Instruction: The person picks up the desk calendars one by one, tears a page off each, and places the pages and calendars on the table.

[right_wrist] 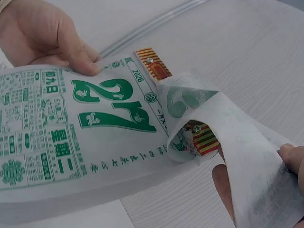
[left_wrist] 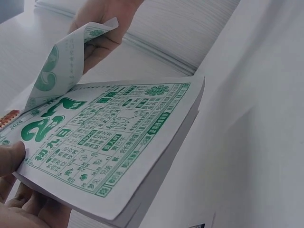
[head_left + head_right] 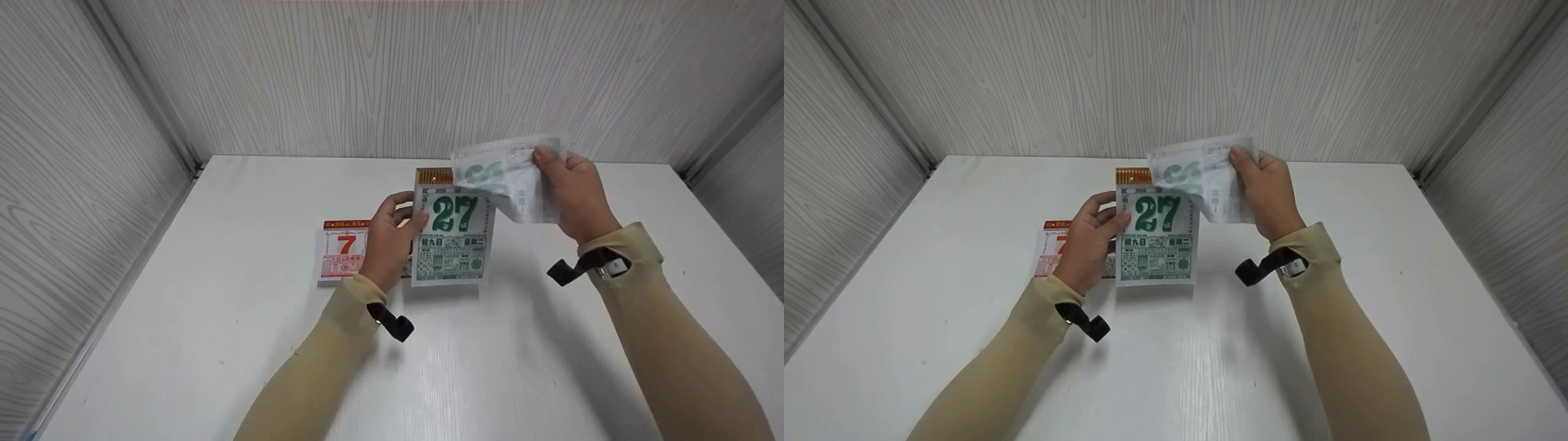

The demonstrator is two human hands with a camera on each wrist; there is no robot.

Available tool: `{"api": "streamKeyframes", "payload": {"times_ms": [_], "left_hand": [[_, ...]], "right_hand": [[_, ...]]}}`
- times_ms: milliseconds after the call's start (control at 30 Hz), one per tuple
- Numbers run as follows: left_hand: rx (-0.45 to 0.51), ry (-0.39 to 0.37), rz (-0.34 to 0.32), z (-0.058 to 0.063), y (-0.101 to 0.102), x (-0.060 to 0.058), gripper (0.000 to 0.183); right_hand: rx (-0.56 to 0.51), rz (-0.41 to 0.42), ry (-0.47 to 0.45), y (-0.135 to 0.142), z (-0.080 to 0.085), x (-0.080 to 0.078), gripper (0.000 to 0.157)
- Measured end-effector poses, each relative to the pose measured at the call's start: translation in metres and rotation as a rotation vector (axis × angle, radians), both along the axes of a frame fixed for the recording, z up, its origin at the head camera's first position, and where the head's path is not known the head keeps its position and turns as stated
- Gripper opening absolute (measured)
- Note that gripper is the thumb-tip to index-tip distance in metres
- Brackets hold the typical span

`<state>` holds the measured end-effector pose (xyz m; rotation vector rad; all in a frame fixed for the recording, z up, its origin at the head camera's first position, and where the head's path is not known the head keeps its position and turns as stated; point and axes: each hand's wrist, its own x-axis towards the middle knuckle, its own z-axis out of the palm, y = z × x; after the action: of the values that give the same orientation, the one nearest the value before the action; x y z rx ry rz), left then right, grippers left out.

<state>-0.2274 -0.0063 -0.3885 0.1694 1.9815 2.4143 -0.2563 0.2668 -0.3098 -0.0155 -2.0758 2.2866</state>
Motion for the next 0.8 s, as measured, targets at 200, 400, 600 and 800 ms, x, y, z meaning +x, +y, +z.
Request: {"api": "streamKeyframes", "payload": {"times_ms": [200,400,600,800], "left_hand": [[0.013,-0.007,-0.013,0.0,0.001,0.0,0.037],[0.018,-0.006,-0.022,0.0,0.002,-0.001,0.036],[0.017,-0.008,-0.027,0.002,0.002,0.0,0.037],[0.033,-0.013,-0.032,0.002,0.002,0.001,0.038]], "right_hand": [[0.029,-0.002,0.0,0.004,0.0,-0.003,0.049],[0.005,0.025,-0.007,0.009,0.0,-0.002,0.048],[0.015,-0.007,0.006,0.01,0.001,-0.002,0.047],[0.027,-0.028,0.001,0.012,0.002,-0.001,0.049]]}}
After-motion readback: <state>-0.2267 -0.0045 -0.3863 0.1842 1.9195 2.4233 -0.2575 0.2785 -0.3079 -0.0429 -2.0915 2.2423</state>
